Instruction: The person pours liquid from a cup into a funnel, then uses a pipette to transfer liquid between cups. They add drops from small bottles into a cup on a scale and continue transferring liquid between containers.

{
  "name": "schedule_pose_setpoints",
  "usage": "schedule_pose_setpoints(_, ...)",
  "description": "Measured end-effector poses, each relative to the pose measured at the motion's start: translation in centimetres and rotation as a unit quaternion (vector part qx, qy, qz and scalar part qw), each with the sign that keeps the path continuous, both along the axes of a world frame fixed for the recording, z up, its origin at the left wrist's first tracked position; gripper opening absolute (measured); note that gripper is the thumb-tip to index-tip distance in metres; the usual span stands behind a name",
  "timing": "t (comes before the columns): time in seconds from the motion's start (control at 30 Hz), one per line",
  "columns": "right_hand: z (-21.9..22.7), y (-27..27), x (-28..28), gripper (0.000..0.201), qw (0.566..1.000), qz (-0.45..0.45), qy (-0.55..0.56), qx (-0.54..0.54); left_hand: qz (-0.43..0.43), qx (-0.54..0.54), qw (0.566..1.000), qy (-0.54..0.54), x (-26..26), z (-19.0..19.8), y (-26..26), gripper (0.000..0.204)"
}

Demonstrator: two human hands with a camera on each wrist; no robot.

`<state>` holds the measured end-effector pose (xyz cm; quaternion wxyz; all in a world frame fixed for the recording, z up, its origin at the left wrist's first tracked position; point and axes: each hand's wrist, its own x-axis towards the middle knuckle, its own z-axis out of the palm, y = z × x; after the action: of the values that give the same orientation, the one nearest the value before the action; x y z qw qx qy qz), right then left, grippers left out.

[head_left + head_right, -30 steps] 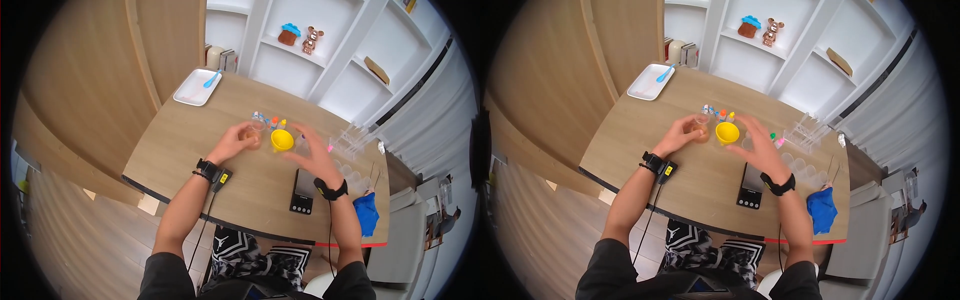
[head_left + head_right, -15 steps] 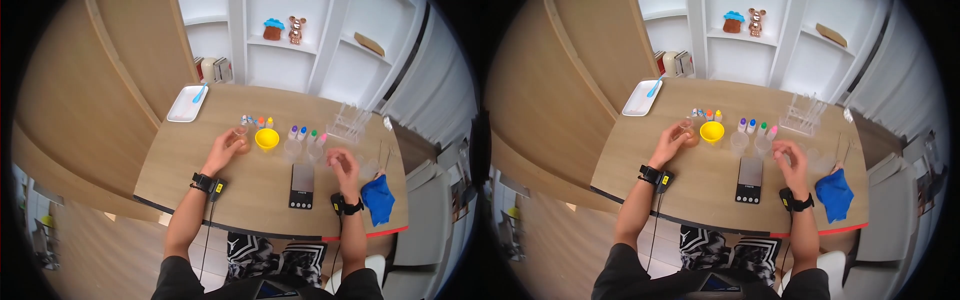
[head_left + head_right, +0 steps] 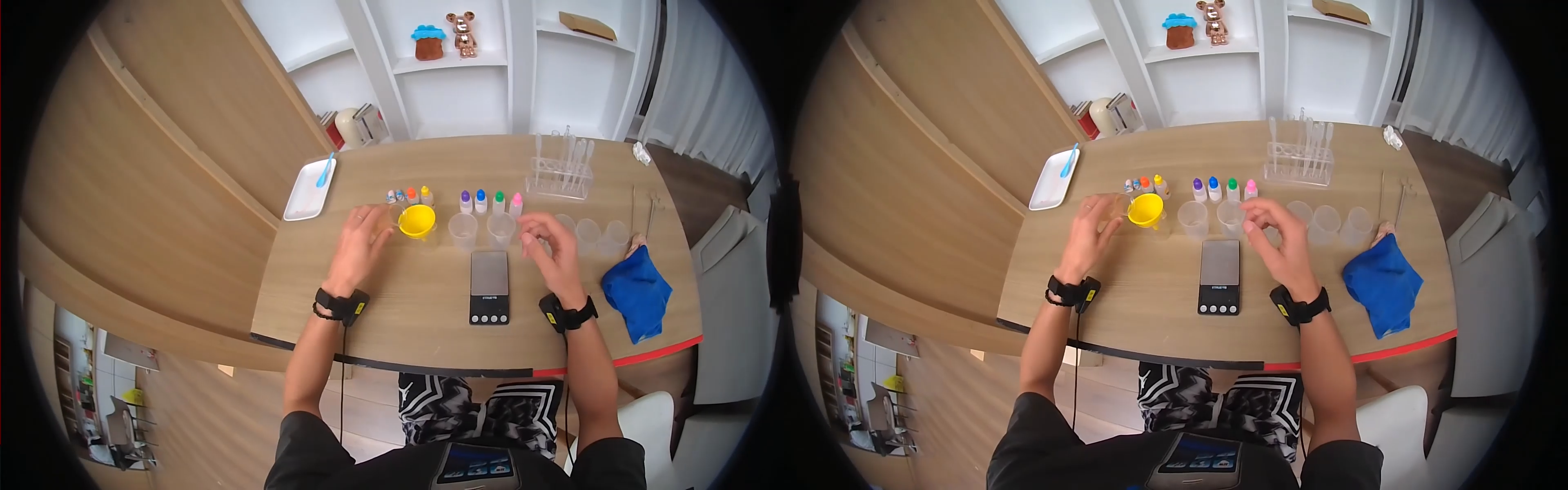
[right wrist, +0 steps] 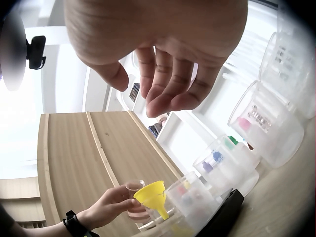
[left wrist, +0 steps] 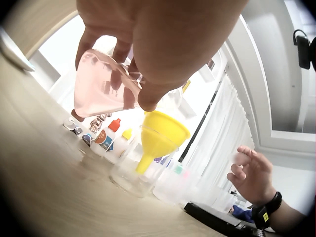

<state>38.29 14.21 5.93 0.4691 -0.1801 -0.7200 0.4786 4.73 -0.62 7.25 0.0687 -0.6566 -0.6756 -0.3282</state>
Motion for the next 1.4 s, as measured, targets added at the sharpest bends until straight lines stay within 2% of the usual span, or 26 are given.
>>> schedule_pose_setpoints(0.43,0.8,0.0,0.5,0.021,1.0,0.013,0.013,-0.018,0.037,-0.009,0.98,0.194,0.8,1.8,0.4,0.05)
schedule_pose_setpoints(0.73,0.7,0.0,0.6,0.021,1.0,0.011,0.011,-0.008,0.042,0.003,0.972,0.231,0.9,2.4,0.6,0.057)
schedule_pose_setpoints(0.93,0.4,0.3,0.6,0.022,1.0,0.011,0.006,0.0,0.036,0.002,0.969,0.244,1.2,2.9,0.7,0.051)
schedule_pose_setpoints(1.4,0.4,0.3,0.7,0.022,1.0,0.011,-0.006,0.001,0.041,0.019,0.958,0.285,1.7,3.1,1.2,0.055)
